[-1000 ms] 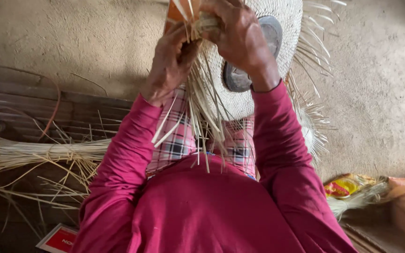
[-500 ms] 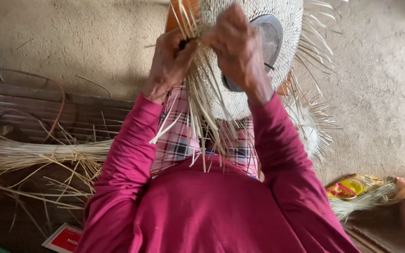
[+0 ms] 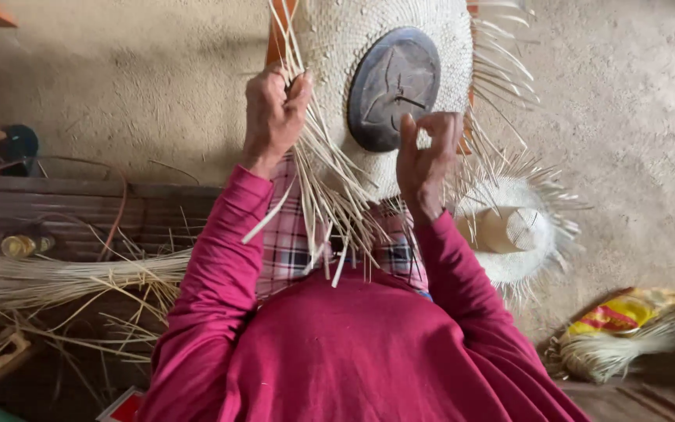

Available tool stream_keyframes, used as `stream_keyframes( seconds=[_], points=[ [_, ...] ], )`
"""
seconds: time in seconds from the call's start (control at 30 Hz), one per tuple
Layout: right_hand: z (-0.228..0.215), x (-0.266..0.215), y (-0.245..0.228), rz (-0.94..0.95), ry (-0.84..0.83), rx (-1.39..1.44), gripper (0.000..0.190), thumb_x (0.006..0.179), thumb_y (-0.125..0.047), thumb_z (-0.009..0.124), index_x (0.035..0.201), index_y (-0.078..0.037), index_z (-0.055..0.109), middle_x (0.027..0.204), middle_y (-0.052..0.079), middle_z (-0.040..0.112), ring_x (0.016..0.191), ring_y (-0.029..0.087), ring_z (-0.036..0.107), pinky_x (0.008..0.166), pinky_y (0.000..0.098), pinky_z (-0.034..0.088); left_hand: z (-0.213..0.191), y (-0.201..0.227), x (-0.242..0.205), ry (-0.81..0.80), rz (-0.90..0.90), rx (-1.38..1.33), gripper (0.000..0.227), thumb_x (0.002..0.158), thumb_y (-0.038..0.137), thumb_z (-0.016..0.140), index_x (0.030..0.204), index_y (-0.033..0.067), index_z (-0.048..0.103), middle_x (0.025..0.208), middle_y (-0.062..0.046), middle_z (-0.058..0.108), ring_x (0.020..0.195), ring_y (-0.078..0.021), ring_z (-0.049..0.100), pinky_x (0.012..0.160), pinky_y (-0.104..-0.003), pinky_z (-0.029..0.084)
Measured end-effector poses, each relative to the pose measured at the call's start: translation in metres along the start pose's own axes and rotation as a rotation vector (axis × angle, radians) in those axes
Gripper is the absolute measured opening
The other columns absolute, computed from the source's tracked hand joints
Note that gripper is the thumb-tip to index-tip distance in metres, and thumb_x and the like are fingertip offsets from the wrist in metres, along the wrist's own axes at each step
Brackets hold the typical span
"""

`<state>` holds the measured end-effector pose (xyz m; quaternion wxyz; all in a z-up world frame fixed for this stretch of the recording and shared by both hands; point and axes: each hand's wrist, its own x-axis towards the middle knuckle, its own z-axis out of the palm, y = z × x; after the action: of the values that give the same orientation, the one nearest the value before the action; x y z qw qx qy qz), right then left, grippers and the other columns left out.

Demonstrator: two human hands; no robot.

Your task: Weave a straw hat by hand using a wooden mold

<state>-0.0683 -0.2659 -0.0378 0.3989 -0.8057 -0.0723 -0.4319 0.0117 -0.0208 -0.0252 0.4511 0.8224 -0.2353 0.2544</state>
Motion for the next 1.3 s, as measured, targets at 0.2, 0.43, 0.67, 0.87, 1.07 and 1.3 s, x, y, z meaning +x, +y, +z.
stream_keyframes(
  seconds=[0.2,0.43,0.67,0.87,1.07,1.3],
  points=[
    [0.049,0.001,0.026,0.33,-0.055,-0.115,0.029,0.106,-0.038,0.056,0.093,-0.014,0.045,0.091,0.003,0.045,0.083,0.019,0.044,0.075,0.0388,0.049,-0.018,0.041,0.011,0.013,0.048,0.134,0.017,0.103,0.009,0.069,0.089,0.0009,0.063,0.065,0.0,0.041,0.05,-0.0126,0.032,0.044,-0.03,0.028],
    [0.047,0.009,0.025,0.123,0.09,-0.041,0.019,0.104,-0.013,0.057,0.092,-0.008,0.043,0.092,0.009,0.044,0.084,0.025,0.043,0.081,0.0423,0.038,-0.017,0.068,0.002,0.013,-0.048,0.125,0.018,0.1,0.01,0.068,0.087,-0.0006,0.064,0.062,-0.004,0.044,0.048,-0.0164,0.036,0.045,-0.034,0.031],
    [0.05,0.027,0.058,-0.096,0.048,0.136,0.015,0.102,-0.006,0.055,0.091,-0.007,0.044,0.091,0.009,0.045,0.083,0.024,0.042,0.076,0.0393,0.04,0.008,0.062,-0.032,0.131,-0.164,-0.011,0.016,0.102,0.012,0.068,0.091,0.0009,0.071,0.066,-0.002,0.065,0.041,-0.0099,0.04,0.035,-0.024,0.031],
    [0.045,0.025,0.06,-0.084,-0.046,0.072,0.023,0.109,-0.015,0.051,0.089,-0.008,0.041,0.091,0.008,0.04,0.083,0.022,0.038,0.074,0.0391,0.039,0.001,0.054,-0.028,0.101,-0.328,-0.357,0.022,0.101,0.027,0.072,0.091,0.0072,0.07,0.07,0.0,0.066,0.05,-0.0079,0.05,0.045,-0.022,0.043],
    [-0.022,0.019,0.015,0.18,-0.577,0.141,0.061,0.111,-0.063,0.042,0.071,-0.021,0.025,0.067,-0.002,0.038,0.054,0.011,0.024,0.048,0.0319,0.025,-0.006,0.076,-0.025,0.088,-0.369,-0.419,0.017,0.1,0.016,0.072,0.093,0.0004,0.073,0.074,0.002,0.066,0.059,-0.0064,0.05,0.053,-0.023,0.039],
    [-0.001,0.04,-0.106,-0.256,-0.58,0.335,0.051,0.103,-0.057,0.065,0.081,-0.011,0.056,0.084,0.01,0.05,0.077,0.037,0.054,0.071,0.0439,0.043,-0.001,0.066,-0.036,0.155,-0.485,-0.34,0.036,0.094,0.01,0.082,0.067,0.0038,0.06,0.06,-0.004,0.054,0.062,-0.0104,0.048,0.058,-0.031,0.05]
  ],
)
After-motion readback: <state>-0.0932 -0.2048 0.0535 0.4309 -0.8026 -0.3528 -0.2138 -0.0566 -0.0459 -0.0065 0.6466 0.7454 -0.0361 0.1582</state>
